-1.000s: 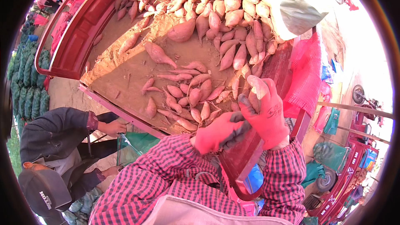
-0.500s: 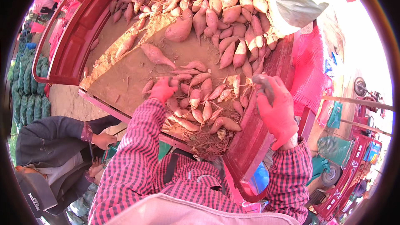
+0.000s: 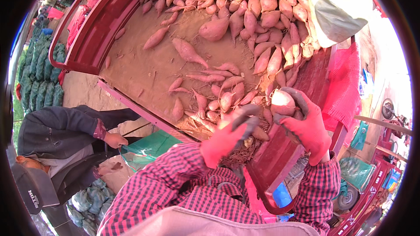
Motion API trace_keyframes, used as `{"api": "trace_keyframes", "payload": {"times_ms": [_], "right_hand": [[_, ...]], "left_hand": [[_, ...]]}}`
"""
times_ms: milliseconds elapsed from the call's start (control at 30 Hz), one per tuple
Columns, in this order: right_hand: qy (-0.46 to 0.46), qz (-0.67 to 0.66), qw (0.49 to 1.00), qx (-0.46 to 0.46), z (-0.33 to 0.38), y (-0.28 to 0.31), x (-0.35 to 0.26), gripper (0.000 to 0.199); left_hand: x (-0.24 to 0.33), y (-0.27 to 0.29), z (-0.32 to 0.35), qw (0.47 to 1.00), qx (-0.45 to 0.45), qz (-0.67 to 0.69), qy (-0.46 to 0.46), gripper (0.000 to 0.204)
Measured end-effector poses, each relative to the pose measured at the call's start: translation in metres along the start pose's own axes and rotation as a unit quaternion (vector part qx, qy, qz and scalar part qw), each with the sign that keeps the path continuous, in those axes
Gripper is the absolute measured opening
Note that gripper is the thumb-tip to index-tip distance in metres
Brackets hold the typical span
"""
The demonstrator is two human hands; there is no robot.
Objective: The person stands at the back of a red truck and repeatedly scoops sweet potatoes from a large pile into a red mesh bag. They then carry the bag to a blue crate on the ground and pour the potatoes into it. This cycle repeats throughout the clip.
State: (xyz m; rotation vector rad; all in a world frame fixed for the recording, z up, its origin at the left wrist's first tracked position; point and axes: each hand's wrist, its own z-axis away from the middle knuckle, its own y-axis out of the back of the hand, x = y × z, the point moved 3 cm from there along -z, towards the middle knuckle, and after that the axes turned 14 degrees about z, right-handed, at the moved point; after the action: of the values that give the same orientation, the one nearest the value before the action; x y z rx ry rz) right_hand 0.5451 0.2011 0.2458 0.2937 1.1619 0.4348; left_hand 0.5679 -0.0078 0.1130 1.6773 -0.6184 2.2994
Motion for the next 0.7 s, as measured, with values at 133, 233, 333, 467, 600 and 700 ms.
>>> {"api": "trace_keyframes", "payload": {"times_ms": [133, 233, 333, 467, 600, 700], "right_hand": [[-0.036, -0.128, 0.99, 0.053, 0.001, 0.01, 0.012, 0.06], [-0.032, -0.195, 0.978, 0.063, 0.005, 0.015, 0.012, 0.06], [-0.019, -0.182, 0.983, 0.019, 0.007, 0.015, 0.01, 0.057], [0.003, -0.252, 0.968, -0.012, 0.01, 0.02, 0.011, 0.05], [0.148, -0.176, 0.973, -0.004, 0.035, 0.028, 0.0, 0.044], [0.135, -0.312, 0.94, -0.041, 0.086, 0.017, -0.007, 0.045]], "left_hand": [[-0.062, 0.143, 0.02, 0.892, 0.279, -0.31, 0.176, 0.07], [-0.121, 0.216, 0.026, 0.763, 0.331, -0.483, 0.275, 0.081], [-0.158, 0.258, 0.028, 0.862, 0.349, -0.221, 0.294, 0.075], [-0.12, 0.231, 0.026, 0.823, 0.169, 0.532, 0.104, 0.068], [-0.009, 0.133, 0.026, 0.745, -0.173, 0.644, 0.023, 0.071], [0.064, 0.053, 0.029, 0.759, -0.25, 0.601, 0.023, 0.07]]}}
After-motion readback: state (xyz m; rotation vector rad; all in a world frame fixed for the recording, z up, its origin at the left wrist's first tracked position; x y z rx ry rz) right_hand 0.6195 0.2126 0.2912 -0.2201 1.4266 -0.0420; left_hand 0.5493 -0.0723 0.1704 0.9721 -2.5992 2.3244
